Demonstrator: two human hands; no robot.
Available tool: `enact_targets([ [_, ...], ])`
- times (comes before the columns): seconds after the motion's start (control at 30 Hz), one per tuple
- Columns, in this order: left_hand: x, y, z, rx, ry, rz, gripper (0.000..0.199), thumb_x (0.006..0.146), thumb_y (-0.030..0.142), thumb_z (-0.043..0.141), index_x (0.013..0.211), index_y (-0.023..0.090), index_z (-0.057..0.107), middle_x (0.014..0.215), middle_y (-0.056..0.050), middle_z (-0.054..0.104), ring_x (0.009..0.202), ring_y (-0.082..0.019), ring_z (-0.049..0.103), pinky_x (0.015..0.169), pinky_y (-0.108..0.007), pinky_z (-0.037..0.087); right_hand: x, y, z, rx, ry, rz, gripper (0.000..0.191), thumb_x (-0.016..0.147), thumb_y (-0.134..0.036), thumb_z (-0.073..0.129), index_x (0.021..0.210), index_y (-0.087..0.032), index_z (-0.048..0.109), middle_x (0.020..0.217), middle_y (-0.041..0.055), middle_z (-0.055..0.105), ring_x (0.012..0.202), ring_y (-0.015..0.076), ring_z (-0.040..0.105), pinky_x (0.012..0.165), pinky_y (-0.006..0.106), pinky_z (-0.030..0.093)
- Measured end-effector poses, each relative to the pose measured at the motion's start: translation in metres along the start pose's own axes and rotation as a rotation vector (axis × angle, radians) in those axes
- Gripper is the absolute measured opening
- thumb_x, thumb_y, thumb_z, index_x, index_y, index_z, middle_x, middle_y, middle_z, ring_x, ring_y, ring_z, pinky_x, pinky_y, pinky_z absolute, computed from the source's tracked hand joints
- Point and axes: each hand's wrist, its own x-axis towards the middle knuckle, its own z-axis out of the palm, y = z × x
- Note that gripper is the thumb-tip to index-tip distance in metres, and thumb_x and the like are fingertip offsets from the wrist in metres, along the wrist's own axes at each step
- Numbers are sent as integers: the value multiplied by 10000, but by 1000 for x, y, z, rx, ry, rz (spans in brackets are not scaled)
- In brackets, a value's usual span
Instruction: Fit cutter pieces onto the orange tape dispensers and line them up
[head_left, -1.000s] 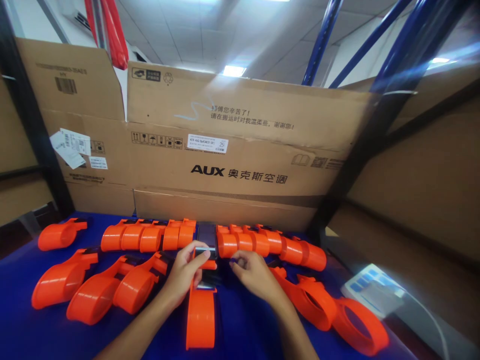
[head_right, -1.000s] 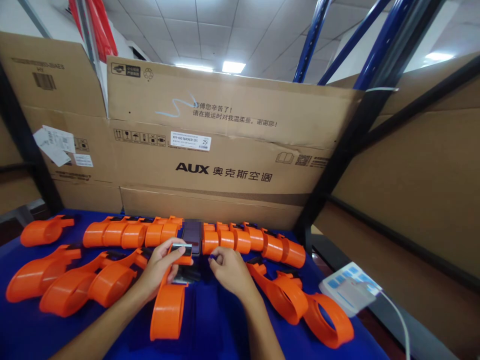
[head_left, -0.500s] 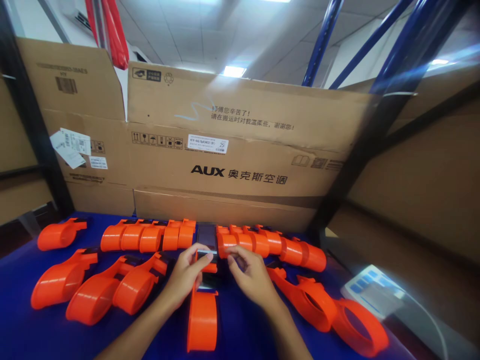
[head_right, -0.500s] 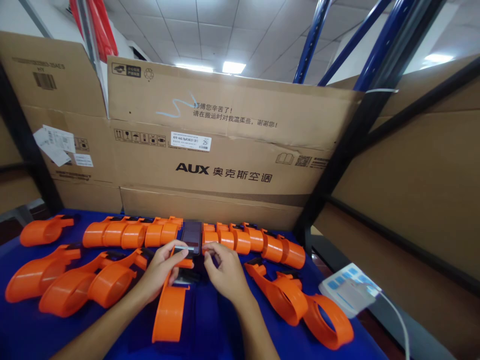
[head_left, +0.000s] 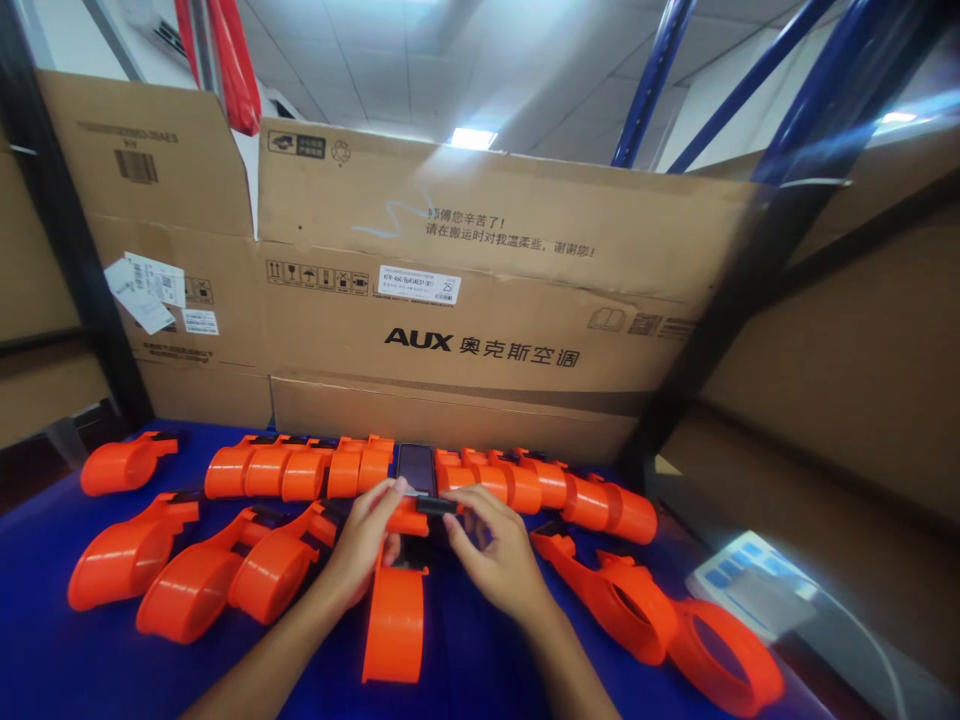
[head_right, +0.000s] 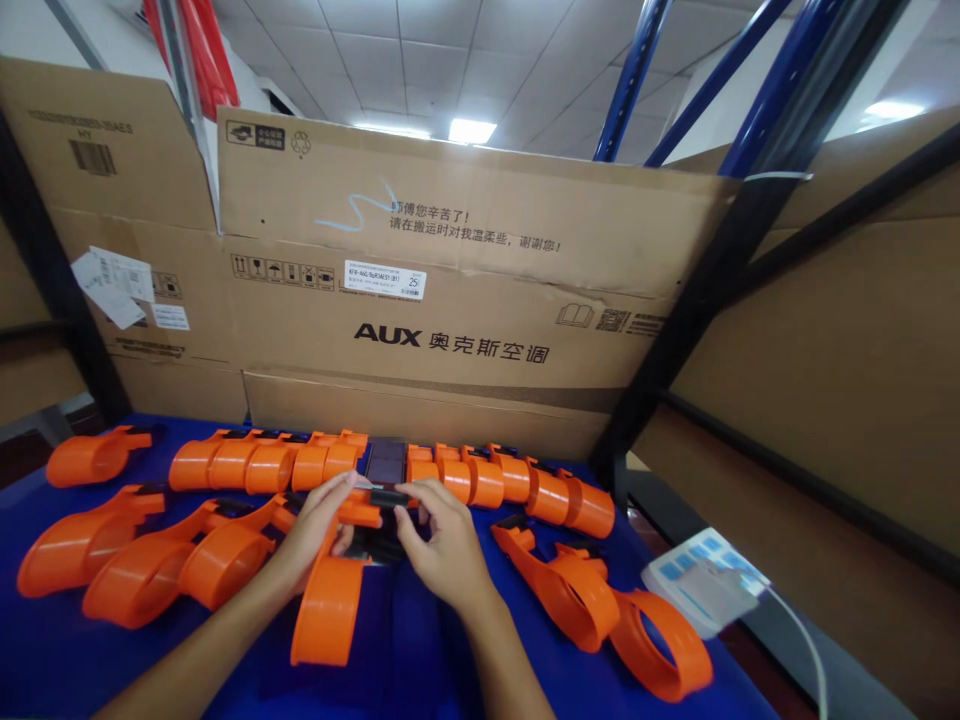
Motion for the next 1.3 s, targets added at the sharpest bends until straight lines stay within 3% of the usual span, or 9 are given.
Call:
enact_targets([
  [0.13,0,2,-1,-58,47,-7,618,838,718,569,1020,135,660,626,-42,687,298,-60,381,307,-187,272,0,5,-2,-136,42,79,172,956,-302,592,1067,-213,689,886,56,674,736,201,616,689,311,521],
  [0.33,-3,-1,1,-105,27,21,569,809,690,645,959,141,665,492,40,552,310,-60,378,310,-165,263,0,1,13,-211,-235,-19,123,927,-217,613,1037,-238,664,1025,66,696,960,237,635,842,348,505],
  [0.43,-4,-3,2,-92,-8,30,551,828,677,635,967,144,657,513,31,580,306,-53,371,311,-166,260,0,1,20,-249,-314,-48,45,913,-201,636,950,-220,654,995,65,692,930,233,614,841,359,485],
  [0.53,-2,-5,1,-79,-25,38,531,836,661,638,986,151,645,513,49,556,302,-52,371,311,-168,256,-1,1,23,-247,-336,-68,75,910,-220,659,984,-216,662,1070,75,688,973,241,596,874,383,469],
  [0.67,0,-9,-1,-15,-54,20,514,855,656,617,1005,165,632,566,53,558,300,-47,364,304,-175,246,-1,1,19,-176,-263,-37,93,927,-207,625,999,-225,682,1089,79,691,1015,257,596,899,406,463],
  [0.87,-5,-11,0,100,-71,31,465,884,647,590,1026,205,610,606,75,525,307,-54,412,304,-177,250,2,0,12,182,43,154,236,1027,-353,509,1069,-218,699,1018,78,736,952,242,657,863,370,498],
  [0.97,-6,-10,1,99,-80,39,448,896,632,586,1075,222,590,581,103,461,298,-53,401,305,-172,239,2,-4,16,283,48,200,256,996,-409,568,1060,-214,721,984,62,743,883,225,658,788,328,501],
  [1.13,-7,-7,4,87,-131,53,424,898,606,598,1079,224,570,622,88,525,303,-51,416,308,-172,222,2,-12,23,304,32,239,255,953,-434,627,953,-203,737,825,28,704,716,180,586,651,281,445],
  [1.3,-9,-7,5,110,-151,66,413,909,616,568,998,214,588,521,104,441,306,-59,387,330,-170,228,5,-15,19,293,55,212,223,944,-411,640,897,-208,721,900,42,708,818,200,611,693,288,439],
])
